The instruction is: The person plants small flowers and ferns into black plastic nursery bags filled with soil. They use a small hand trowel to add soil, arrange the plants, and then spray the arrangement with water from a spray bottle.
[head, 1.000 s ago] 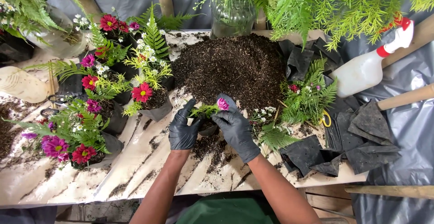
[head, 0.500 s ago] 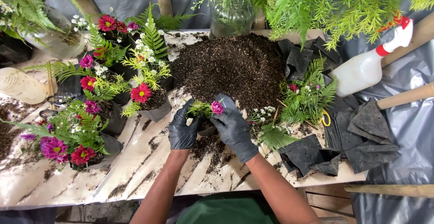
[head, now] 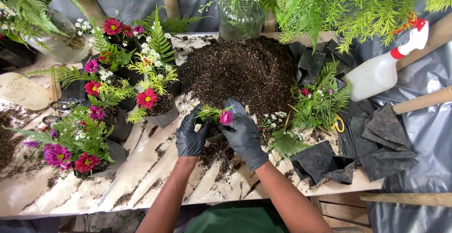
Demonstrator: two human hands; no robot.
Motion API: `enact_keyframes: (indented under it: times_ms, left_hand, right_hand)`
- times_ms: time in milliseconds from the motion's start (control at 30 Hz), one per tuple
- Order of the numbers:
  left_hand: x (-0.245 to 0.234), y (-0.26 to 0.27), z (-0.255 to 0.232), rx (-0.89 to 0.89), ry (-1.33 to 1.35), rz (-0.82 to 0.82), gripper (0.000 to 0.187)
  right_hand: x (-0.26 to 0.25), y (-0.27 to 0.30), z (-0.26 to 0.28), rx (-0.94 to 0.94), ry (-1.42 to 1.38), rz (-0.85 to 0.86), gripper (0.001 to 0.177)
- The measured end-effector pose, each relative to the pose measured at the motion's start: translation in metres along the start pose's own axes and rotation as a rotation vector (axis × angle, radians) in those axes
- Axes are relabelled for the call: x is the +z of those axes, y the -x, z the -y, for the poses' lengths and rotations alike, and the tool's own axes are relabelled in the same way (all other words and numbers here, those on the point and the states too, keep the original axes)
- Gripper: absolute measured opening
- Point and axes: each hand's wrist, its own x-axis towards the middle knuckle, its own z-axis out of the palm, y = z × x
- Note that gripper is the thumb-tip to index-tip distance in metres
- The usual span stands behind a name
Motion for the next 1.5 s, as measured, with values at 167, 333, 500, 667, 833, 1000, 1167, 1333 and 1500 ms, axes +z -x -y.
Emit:
enact_keyframes:
  times_ms: [167, 333, 500, 667, 833, 1000, 1167, 1333, 1500]
  left_hand:
    - [0.007, 0.003, 0.030, -0.033, -0.036, -0.009, 0.053]
    - [0.003, 0.000, 0.000, -0.014, -0.027, -0.003, 0.053]
    - [0.003, 0.001, -0.001, -0.027, -0.028, -0.007, 0.053]
    - [0.003, 0.001, 0.001, -0.051, -0.017, 0.008, 0.055]
    - [0.007, -0.001, 0.007, -0.058, -0.048, 0.001, 0.056]
    - [0.009, -0.002, 0.018, -0.039, -0.003, -0.028, 0.052]
    - [0.006, -0.002, -0.010, -0.023, 0.039, -0.037, 0.042]
    - [0.002, 0.000, -0.020, -0.070, -0.014, 0.001, 0.049]
    - [-0.004, 0.003, -0.023, -0.108, 0.003, 0.006, 0.063]
  right_hand:
    - [0.012, -0.002, -0.012, 0.043, -0.061, -0.047, 0.028]
    - [0.011, -0.002, -0.009, -0.024, -0.049, -0.155, 0.029]
    - [0.011, 0.001, -0.012, -0.156, -0.057, -0.244, 0.028]
    - [0.018, 0.002, -0.011, 0.093, 0.008, -0.067, 0.020]
    - [0.007, 0.003, -0.005, -0.019, -0.053, -0.044, 0.019]
    - [0.009, 0.004, -0.012, -0.075, -0.130, -0.061, 0.011]
    - [-0.003, 0.005, -0.003, -0.100, -0.104, -0.039, 0.009]
    - [-0.001, 0.007, -0.011, -0.146, -0.148, -0.088, 0.011]
    - [-0.031, 0.021, -0.001, -0.165, -0.284, -0.128, 0.022]
